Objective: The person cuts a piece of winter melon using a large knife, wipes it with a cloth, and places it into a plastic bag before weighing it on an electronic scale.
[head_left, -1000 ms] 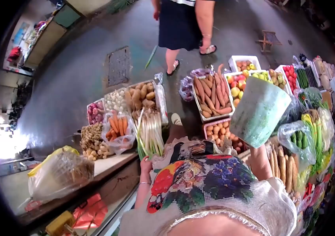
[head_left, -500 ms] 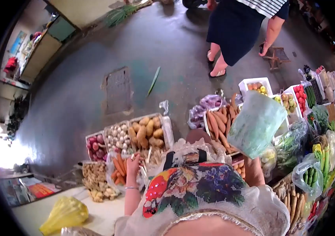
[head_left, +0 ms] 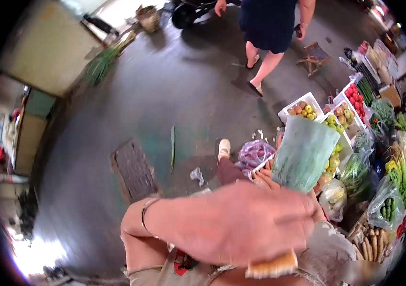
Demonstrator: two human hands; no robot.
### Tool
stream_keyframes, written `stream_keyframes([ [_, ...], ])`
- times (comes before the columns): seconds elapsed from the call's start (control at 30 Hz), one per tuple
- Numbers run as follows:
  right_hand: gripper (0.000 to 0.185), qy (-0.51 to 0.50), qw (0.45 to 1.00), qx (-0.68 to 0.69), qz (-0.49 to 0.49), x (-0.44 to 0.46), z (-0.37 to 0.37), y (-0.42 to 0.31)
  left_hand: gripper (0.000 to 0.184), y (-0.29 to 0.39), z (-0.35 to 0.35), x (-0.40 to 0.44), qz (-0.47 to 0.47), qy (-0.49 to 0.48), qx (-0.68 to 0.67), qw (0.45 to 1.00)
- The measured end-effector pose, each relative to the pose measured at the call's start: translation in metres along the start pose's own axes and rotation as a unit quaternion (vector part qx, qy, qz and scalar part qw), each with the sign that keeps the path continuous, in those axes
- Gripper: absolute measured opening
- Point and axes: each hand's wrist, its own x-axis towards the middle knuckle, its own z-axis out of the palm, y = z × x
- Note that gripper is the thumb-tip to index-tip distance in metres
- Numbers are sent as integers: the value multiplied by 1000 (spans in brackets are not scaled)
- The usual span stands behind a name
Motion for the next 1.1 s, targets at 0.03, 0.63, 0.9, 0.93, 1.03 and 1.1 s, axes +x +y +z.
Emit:
stream_keyframes([
  [0.03, 67, 6, 1000, 7, -13, 22, -2, -1, 21, -17, -19, 12, 10, -34, 10, 999],
  [0.63, 67, 96, 971, 12, -217, 285, 52, -62, 20, -256, -264, 174, 200, -14, -160, 966],
  [0.9, 67, 149, 934, 39, -323, 374, 60, -91, 17, -352, -337, 292, 302, -48, -170, 937],
  [0.93, 67, 156, 927, 41, -338, 380, 58, -98, 18, -369, -335, 309, 316, -25, -179, 931],
  [1.03, 67, 175, 909, 42, -377, 401, 48, -126, 20, -420, -331, 359, 368, 12, -192, 910],
  [1.1, 67, 186, 897, 38, -399, 413, 39, -148, 22, -448, -330, 393, 372, 32, -226, 900],
])
